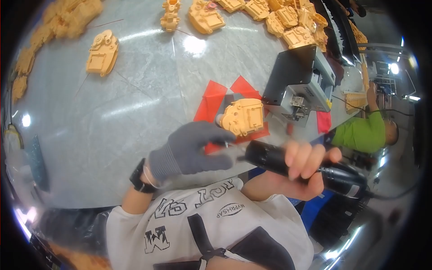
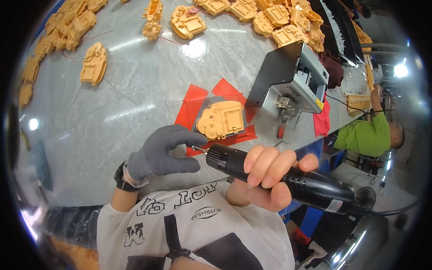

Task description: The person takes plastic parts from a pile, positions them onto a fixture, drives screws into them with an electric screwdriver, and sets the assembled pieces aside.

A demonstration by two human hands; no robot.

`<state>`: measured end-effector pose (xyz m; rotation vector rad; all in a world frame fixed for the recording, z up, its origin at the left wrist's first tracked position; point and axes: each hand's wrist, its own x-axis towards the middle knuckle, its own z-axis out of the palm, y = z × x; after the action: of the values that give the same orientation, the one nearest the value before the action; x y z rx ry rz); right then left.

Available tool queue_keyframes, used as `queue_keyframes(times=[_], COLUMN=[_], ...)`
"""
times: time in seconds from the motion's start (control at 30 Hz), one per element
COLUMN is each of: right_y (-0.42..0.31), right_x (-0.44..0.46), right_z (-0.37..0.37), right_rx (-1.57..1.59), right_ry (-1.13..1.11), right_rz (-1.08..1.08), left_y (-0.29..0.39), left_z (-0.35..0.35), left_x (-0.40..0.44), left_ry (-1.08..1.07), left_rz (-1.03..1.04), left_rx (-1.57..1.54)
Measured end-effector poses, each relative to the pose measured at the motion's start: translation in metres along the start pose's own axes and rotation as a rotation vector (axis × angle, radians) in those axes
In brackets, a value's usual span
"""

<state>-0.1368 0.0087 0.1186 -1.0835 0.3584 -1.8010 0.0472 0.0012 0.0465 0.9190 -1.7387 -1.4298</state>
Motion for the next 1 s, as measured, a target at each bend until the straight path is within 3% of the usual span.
queue_keyframes(times=[0.2,0.27,0.47,0.73,1.0], right_y=[-0.01,-0.012,-0.012,-0.016,-0.014], right_x=[-0.002,0.0,0.0,-0.005,-0.002], right_z=[-0.005,-0.007,-0.011,-0.018,-0.016], right_rx=[-0.004,0.029,0.06,0.051,0.043], right_ry=[0.036,0.038,-0.019,-0.005,-0.036], right_rz=[-0.026,-0.037,0.021,-0.014,0.09], left_y=[0.001,-0.001,0.012,0.013,0.011], left_z=[0.022,0.024,0.023,0.021,0.022], left_x=[0.003,0.001,-0.001,-0.001,-0.002], left_ry=[0.101,0.169,0.174,0.17,0.089], left_rz=[0.075,0.197,0.221,0.228,0.251], left_rx=[0.022,0.221,0.514,0.56,0.56])
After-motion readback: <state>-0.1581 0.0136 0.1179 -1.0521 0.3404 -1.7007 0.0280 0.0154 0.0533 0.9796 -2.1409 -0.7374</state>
